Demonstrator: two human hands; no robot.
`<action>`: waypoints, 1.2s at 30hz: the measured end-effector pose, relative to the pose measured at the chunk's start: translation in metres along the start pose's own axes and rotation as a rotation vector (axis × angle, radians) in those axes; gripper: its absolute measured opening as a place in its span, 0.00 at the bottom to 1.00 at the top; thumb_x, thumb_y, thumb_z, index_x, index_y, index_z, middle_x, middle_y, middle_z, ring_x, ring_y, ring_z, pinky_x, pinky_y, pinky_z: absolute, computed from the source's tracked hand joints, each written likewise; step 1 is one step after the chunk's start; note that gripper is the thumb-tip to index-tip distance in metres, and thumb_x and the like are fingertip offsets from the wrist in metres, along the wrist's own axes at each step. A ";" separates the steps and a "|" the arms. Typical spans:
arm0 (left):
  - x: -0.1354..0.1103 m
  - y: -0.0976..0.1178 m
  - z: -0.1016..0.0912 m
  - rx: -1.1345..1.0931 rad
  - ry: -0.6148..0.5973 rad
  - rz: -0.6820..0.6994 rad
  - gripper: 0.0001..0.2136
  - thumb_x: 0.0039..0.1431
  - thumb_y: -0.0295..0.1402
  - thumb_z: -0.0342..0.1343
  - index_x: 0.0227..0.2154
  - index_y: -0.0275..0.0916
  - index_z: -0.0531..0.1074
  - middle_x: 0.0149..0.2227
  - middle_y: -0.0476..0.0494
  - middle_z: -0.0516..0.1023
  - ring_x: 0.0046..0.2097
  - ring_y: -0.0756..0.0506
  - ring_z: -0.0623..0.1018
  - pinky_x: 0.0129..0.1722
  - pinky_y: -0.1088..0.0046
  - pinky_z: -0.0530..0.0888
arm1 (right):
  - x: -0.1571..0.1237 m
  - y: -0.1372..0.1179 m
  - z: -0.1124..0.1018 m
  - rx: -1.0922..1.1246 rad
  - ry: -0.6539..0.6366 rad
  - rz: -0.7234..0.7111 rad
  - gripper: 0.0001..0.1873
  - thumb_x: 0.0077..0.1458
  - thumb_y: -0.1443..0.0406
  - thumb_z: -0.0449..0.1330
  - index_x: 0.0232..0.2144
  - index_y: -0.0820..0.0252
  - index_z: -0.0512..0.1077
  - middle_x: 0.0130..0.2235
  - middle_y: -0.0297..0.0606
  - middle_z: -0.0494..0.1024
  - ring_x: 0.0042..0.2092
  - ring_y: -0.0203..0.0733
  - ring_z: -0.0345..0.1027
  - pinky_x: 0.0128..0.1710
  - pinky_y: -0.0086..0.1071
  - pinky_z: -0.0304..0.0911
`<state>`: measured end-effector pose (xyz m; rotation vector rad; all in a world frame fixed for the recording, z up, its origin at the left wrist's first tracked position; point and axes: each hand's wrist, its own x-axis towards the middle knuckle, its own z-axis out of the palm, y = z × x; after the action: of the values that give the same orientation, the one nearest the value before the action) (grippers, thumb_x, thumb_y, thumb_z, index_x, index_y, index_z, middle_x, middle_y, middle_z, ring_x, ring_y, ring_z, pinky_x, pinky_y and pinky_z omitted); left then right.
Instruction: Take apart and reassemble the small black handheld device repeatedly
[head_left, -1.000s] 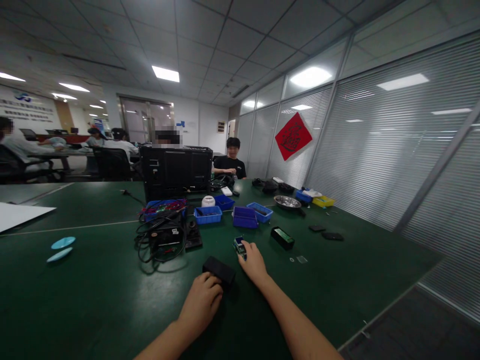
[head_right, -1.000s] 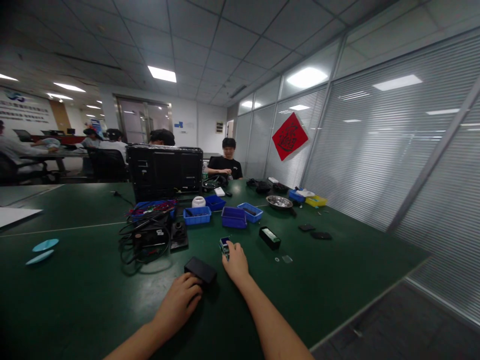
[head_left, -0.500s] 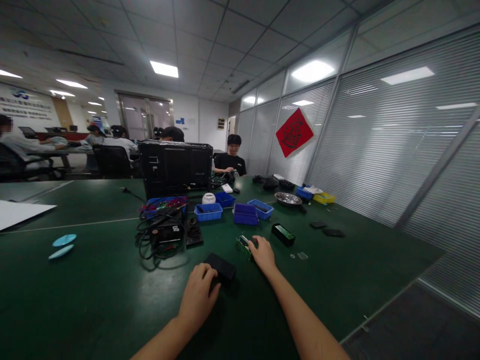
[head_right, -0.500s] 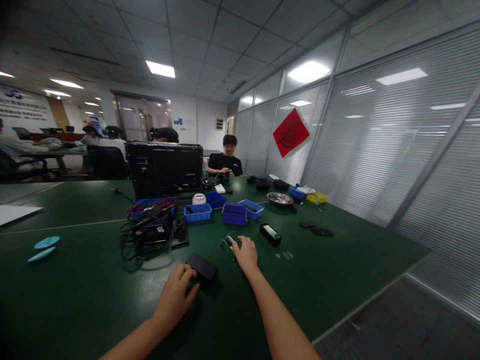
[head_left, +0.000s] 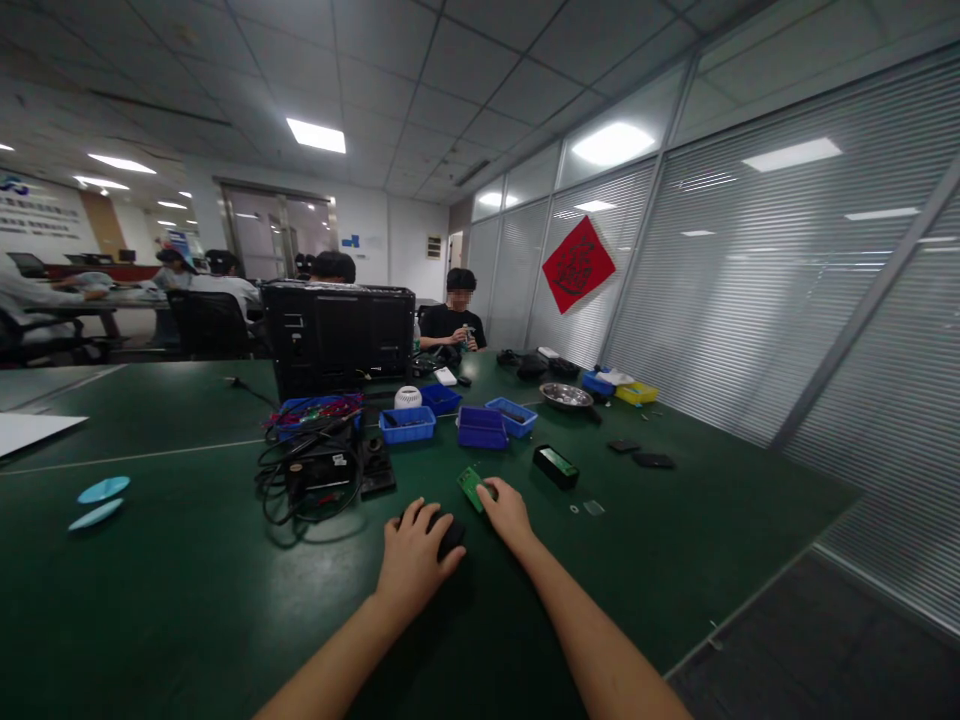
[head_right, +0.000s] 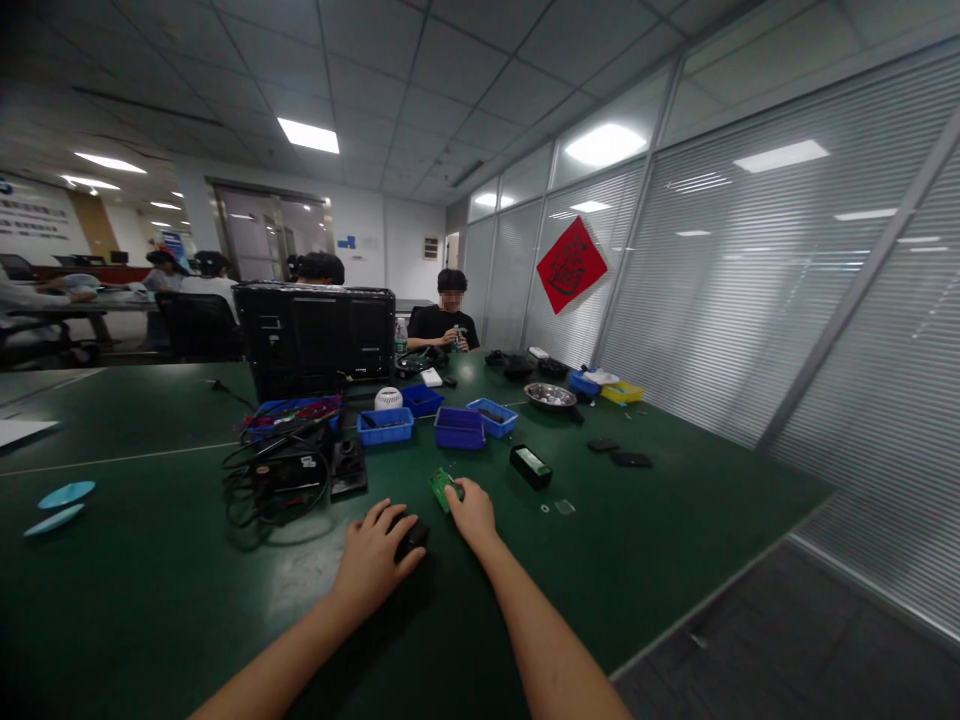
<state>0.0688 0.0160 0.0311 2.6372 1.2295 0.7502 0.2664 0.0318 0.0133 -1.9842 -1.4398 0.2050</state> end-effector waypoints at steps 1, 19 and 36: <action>0.003 0.002 -0.001 0.008 0.008 0.003 0.16 0.51 0.41 0.52 0.43 0.46 0.68 0.49 0.41 0.67 0.55 0.36 0.58 0.51 0.49 0.52 | 0.001 0.001 0.000 0.018 -0.010 0.009 0.18 0.54 0.57 0.48 0.40 0.60 0.69 0.38 0.39 0.74 0.40 0.40 0.67 0.39 0.28 0.57; 0.007 -0.047 0.008 -0.196 0.285 -0.130 0.18 0.57 0.41 0.41 0.49 0.40 0.62 0.52 0.41 0.63 0.54 0.43 0.63 0.54 0.61 0.59 | 0.001 -0.001 -0.006 -0.217 -0.013 0.031 0.33 0.44 0.53 0.56 0.51 0.63 0.61 0.47 0.47 0.68 0.49 0.48 0.60 0.44 0.34 0.55; 0.004 -0.058 0.006 -0.247 -0.140 -0.099 0.25 0.38 0.36 0.60 0.45 0.43 0.65 0.41 0.48 0.71 0.44 0.44 0.69 0.45 0.70 0.62 | 0.009 0.012 -0.015 -0.118 -0.100 -0.041 0.28 0.43 0.63 0.59 0.49 0.62 0.64 0.46 0.44 0.68 0.47 0.45 0.61 0.47 0.32 0.54</action>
<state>0.0345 0.0572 0.0084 2.3689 1.1399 0.6432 0.2867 0.0320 0.0200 -2.0628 -1.5868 0.2077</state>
